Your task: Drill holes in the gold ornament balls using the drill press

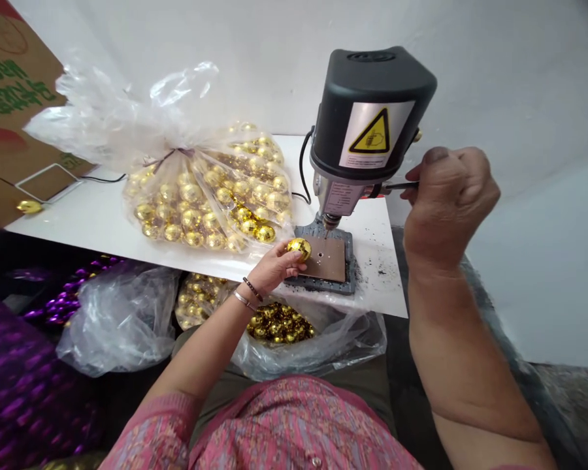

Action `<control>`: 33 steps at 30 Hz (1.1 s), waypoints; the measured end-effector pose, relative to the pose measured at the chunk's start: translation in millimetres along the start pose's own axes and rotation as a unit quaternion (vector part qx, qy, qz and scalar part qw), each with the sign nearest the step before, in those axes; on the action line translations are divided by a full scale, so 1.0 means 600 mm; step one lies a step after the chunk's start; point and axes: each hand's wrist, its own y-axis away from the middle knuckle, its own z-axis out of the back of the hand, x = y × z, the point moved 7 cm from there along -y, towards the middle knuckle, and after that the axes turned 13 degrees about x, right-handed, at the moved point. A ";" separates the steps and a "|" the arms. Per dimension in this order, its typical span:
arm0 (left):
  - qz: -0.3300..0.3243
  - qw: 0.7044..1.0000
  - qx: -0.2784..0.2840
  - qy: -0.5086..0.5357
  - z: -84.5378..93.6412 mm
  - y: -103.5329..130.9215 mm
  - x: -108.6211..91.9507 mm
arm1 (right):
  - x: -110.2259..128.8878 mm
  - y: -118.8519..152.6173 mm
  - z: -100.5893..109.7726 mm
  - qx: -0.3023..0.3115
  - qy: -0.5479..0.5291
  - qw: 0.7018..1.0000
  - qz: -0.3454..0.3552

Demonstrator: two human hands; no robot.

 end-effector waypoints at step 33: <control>0.015 0.854 -0.053 -0.518 -0.045 -0.068 -0.025 | 0.008 0.030 0.007 0.038 -0.017 0.999 0.017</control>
